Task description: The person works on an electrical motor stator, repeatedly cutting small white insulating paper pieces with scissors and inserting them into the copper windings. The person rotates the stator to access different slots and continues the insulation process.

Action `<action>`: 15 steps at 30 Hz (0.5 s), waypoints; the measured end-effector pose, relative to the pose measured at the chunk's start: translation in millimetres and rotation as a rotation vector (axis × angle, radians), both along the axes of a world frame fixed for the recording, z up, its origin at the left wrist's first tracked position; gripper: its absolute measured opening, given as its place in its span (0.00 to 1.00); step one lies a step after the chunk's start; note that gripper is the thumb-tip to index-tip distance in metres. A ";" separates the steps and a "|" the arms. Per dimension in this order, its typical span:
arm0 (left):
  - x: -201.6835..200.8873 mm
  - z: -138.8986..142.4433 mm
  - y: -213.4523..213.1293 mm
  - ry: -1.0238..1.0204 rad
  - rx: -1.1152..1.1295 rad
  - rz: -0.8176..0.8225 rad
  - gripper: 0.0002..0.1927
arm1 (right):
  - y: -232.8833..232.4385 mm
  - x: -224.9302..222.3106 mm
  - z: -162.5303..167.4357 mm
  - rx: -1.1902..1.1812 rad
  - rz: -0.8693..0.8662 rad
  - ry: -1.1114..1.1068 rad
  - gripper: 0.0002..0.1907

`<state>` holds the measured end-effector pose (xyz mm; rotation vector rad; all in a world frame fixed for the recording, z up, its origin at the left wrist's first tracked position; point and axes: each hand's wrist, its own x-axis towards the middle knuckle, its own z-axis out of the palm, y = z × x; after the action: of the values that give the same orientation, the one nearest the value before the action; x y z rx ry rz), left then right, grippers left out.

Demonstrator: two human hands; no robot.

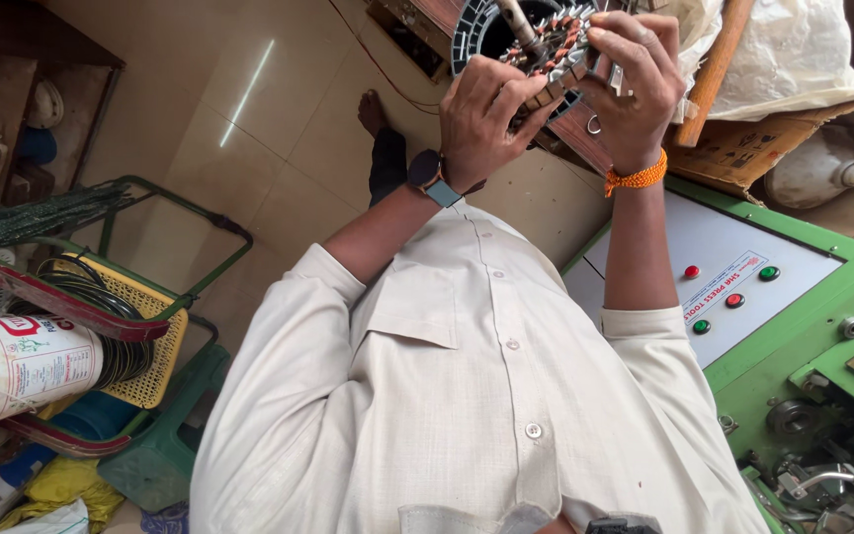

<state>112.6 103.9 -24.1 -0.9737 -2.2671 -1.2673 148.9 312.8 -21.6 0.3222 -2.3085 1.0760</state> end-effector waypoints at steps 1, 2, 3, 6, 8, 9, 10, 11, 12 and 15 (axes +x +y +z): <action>-1.1 -4.0 1.7 0.008 0.023 0.013 0.19 | 1.6 -1.7 -1.1 0.007 0.006 -0.006 0.23; -2.8 -8.1 3.0 0.013 0.048 0.026 0.19 | 2.6 -3.1 -1.7 0.015 0.010 -0.014 0.24; -4.1 -12.7 5.1 0.018 0.063 0.023 0.19 | 3.3 -4.1 -2.8 0.012 0.009 -0.020 0.24; -7.1 -23.2 11.3 0.029 0.125 0.018 0.18 | 6.1 -9.4 -2.3 0.060 0.010 -0.053 0.27; -12.5 -27.6 15.1 0.042 0.169 0.011 0.18 | 9.5 -14.5 -1.5 0.153 0.016 -0.082 0.31; -15.2 -28.8 18.8 -0.015 0.241 0.044 0.18 | 7.3 -17.0 -4.1 0.064 0.069 -0.118 0.35; -18.8 -29.3 24.1 -0.067 0.313 0.074 0.18 | 4.0 -19.3 -7.9 -0.027 0.119 -0.151 0.38; -22.2 -29.2 27.8 -0.117 0.386 0.099 0.17 | 2.2 -20.4 -11.7 -0.118 0.166 -0.181 0.42; -26.1 -29.4 29.6 -0.185 0.422 0.128 0.17 | -0.4 -19.5 -16.9 -0.219 0.110 -0.242 0.43; -34.7 -30.9 38.0 -0.329 0.516 0.195 0.15 | -0.6 -14.5 -35.9 -0.391 0.004 -0.449 0.40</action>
<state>78.0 141.9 -55.0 -0.3726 -2.0164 -1.8937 134.4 312.2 -57.5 -0.0781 -2.3891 1.7051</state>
